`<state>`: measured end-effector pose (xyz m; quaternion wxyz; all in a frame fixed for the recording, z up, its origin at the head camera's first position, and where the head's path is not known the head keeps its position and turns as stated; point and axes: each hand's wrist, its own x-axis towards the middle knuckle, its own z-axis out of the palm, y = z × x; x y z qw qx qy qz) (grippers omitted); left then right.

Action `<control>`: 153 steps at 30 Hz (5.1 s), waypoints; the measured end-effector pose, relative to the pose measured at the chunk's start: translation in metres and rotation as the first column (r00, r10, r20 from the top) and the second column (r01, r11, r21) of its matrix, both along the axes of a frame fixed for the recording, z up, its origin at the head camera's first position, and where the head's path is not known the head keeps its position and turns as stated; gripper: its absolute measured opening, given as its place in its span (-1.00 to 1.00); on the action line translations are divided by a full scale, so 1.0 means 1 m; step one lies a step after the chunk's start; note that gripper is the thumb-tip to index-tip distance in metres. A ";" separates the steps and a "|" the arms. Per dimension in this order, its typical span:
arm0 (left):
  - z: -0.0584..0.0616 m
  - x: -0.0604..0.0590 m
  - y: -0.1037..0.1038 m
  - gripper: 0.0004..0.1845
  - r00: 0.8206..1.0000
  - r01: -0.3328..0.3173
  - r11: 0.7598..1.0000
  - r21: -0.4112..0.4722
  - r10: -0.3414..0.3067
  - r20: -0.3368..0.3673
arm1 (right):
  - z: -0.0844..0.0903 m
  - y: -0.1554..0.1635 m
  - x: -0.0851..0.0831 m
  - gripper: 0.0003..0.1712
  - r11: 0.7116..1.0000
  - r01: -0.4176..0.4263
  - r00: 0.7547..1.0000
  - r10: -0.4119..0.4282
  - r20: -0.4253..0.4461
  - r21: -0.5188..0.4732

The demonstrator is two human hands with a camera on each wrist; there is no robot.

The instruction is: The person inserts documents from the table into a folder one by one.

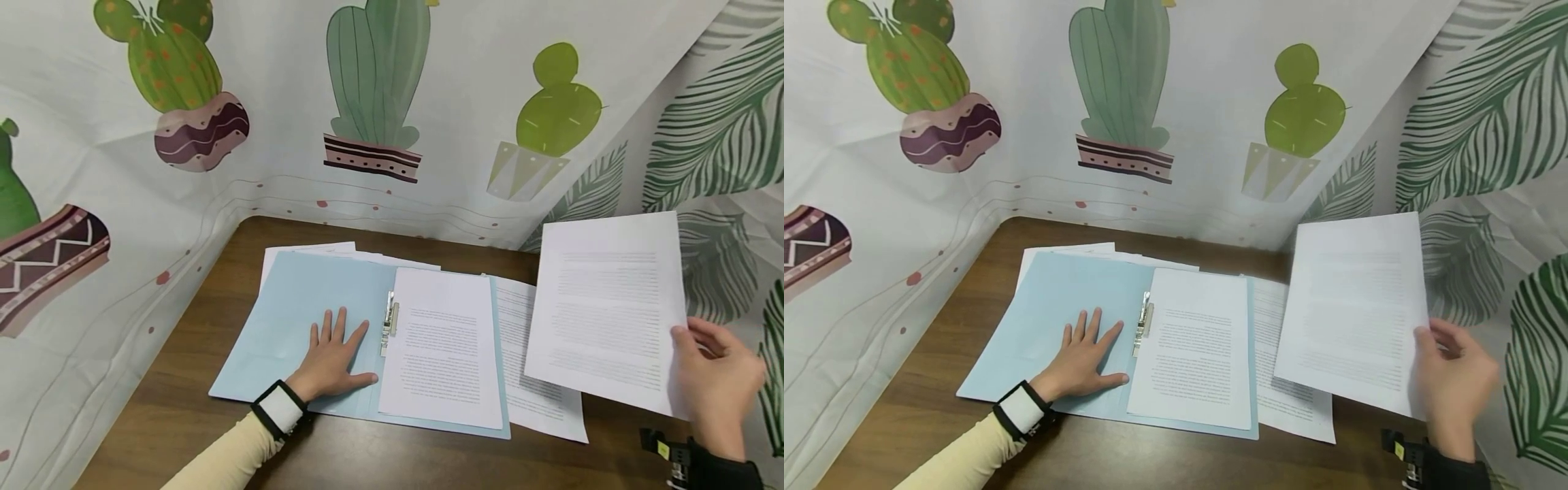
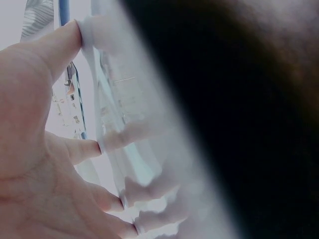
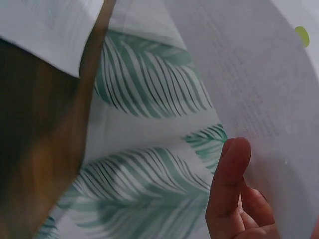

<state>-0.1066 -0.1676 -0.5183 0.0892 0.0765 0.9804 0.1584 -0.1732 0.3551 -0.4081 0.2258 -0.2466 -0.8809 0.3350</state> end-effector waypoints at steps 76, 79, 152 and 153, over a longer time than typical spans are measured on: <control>0.000 -0.001 0.001 0.07 1.000 0.010 1.000 0.000 -0.010 -0.009 | -0.094 -0.167 0.021 -0.78 0.881 -0.392 0.900 0.427 0.089 -0.264; 0.000 -0.001 0.001 0.07 1.000 0.008 1.000 -0.002 -0.008 -0.005 | -0.095 -0.170 0.020 -0.79 0.882 -0.389 0.903 0.423 0.082 -0.265; -0.004 -0.001 0.002 0.09 1.000 0.005 1.000 0.010 -0.005 -0.013 | -0.107 -0.181 0.024 -0.58 0.845 -0.531 0.824 0.532 0.196 -0.058; -0.004 -0.001 0.002 0.09 1.000 0.005 1.000 0.002 -0.005 -0.008 | -0.107 -0.180 0.024 -0.57 0.843 -0.534 0.820 0.534 0.204 -0.060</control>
